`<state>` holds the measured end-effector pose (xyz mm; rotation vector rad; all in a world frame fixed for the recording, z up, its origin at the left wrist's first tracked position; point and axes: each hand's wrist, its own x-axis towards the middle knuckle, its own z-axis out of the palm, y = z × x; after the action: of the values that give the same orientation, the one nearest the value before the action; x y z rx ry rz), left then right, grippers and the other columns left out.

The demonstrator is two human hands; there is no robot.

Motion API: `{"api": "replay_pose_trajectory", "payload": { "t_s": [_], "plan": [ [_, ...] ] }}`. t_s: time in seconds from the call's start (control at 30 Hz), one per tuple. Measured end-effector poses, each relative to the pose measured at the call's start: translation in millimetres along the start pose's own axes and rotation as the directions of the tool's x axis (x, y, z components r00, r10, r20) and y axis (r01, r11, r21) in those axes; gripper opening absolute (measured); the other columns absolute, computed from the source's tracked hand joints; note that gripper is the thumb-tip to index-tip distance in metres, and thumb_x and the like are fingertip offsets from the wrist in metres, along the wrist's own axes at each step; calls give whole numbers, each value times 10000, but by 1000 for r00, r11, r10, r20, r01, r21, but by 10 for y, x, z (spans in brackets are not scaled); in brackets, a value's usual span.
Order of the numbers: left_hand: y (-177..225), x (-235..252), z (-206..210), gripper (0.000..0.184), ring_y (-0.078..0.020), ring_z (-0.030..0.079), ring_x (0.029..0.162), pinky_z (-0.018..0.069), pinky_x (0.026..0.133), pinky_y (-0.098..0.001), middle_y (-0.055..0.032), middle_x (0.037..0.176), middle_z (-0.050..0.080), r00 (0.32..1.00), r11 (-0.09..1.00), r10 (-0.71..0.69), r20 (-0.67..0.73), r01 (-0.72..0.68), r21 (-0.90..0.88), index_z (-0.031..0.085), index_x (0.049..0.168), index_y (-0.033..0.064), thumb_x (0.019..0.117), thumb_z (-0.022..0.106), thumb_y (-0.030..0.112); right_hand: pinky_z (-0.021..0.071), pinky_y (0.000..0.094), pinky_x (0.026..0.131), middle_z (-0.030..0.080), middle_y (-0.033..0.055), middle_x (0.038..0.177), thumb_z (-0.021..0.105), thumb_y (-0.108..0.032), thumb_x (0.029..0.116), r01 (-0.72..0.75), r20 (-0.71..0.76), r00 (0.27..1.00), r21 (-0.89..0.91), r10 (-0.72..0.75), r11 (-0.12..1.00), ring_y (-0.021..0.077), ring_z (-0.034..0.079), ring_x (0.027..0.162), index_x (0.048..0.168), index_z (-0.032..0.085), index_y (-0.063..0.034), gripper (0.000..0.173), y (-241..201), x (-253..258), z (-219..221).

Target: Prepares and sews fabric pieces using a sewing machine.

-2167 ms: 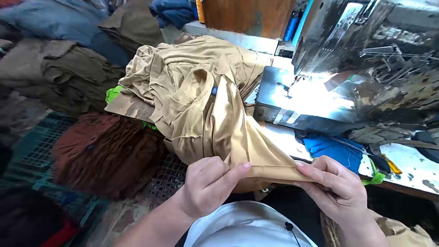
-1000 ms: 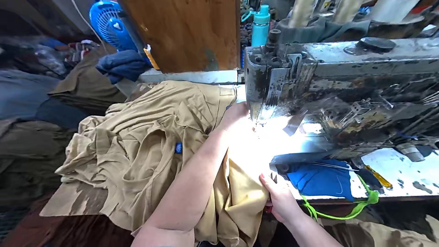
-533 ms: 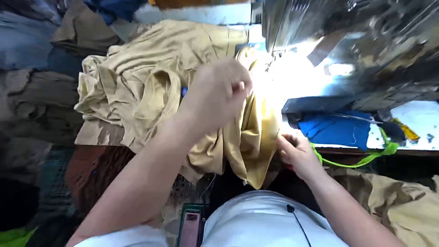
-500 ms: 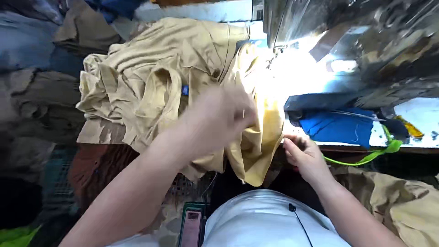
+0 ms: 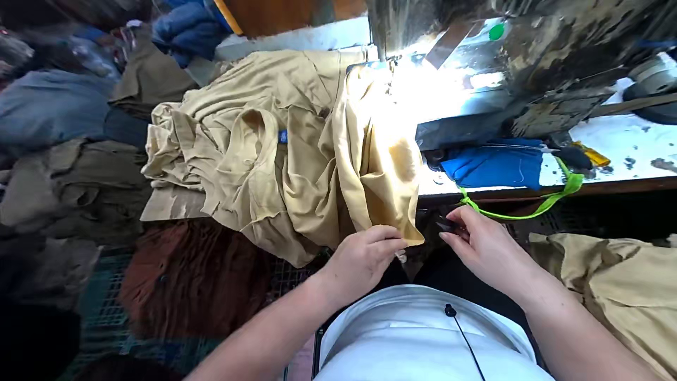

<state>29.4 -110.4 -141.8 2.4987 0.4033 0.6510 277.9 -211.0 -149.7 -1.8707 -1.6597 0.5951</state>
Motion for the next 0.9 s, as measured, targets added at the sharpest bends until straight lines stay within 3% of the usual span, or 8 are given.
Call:
{"api": "replay_pose_trajectory", "payload": {
  "t_s": [0.07, 0.13, 0.27, 0.47, 0.57, 0.67, 0.77, 0.9],
  "plan": [
    [77, 63, 85, 195, -215, 622, 1273, 513, 1083, -317, -228, 1341, 637, 988, 987, 94, -126, -109, -119, 738, 1117, 14, 1044, 572, 85, 571, 262, 761, 695, 96, 956, 677, -276, 957, 309, -262, 914, -41, -309, 950, 138, 662, 826, 1072, 686, -34, 268, 38, -76, 50],
    [145, 132, 112, 188, -224, 504, 1412, 450, 1164, -354, -237, 1513, 495, 979, 957, 133, -155, -167, -237, 730, 1141, 68, 1052, 582, 143, 564, 262, 868, 695, 108, 984, 656, -250, 1009, 539, -385, 745, -132, -544, 832, 171, 679, 944, 1070, 656, -51, 207, 21, -78, 59],
    [258, 288, 117, 176, -220, 430, 1467, 415, 1197, -364, -217, 1597, 393, 968, 916, 187, -164, -232, -326, 732, 1153, 106, 1044, 603, 153, 550, 276, 843, 674, 114, 985, 621, -163, 1017, 649, -462, 583, -230, -668, 725, 192, 656, 908, 1092, 625, -55, 131, -48, -10, 89],
    [241, 378, 190, 200, -261, 436, 1464, 395, 1200, -352, -299, 1580, 376, 977, 938, 201, -66, -212, -273, 755, 1160, 106, 1041, 596, 129, 554, 276, 853, 691, 103, 944, 565, -93, 1006, 699, -424, 593, -151, -685, 699, 187, 671, 905, 1031, 635, -52, 84, -8, 44, 141],
    [181, 287, -47, 337, -271, 625, 1280, 555, 1016, -364, -261, 1529, 472, 989, 988, 150, 14, -150, 31, 627, 1353, 148, 1041, 526, 72, 557, 242, 892, 693, 97, 953, 596, -193, 1034, 661, -363, 682, -66, -635, 747, 148, 679, 940, 1037, 656, -44, 161, 118, 64, 69],
    [151, 159, -769, 390, -249, 750, 985, 626, 821, -437, -141, 1205, 728, 996, 919, 45, -72, -13, 394, 620, 1365, 57, 998, 492, 31, 521, 170, 712, 659, 73, 862, 657, -318, 985, 612, -394, 726, -4, -564, 791, 70, 615, 784, 1054, 684, -27, 300, 238, 256, -193],
    [233, -55, -2046, 296, -159, 726, 1014, 605, 886, -382, -66, 1133, 744, 966, 794, -7, -260, 164, 586, 712, 1241, 121, 1043, 516, 221, 476, 142, 639, 633, 51, 787, 636, -273, 1005, 596, -478, 690, -53, -544, 801, 34, 561, 698, 1016, 734, -19, 272, 189, 614, -482],
    [168, -100, -3349, 345, -222, 666, 1024, 526, 948, -361, -265, 1109, 673, 929, 728, 83, -360, 190, 658, 651, 1135, -110, 1020, 557, 202, 550, 196, 704, 721, 93, 880, 613, -150, 993, 569, -506, 673, -112, -539, 815, 81, 654, 742, 1002, 782, -26, 211, -153, 1283, -542]
  ]
}}
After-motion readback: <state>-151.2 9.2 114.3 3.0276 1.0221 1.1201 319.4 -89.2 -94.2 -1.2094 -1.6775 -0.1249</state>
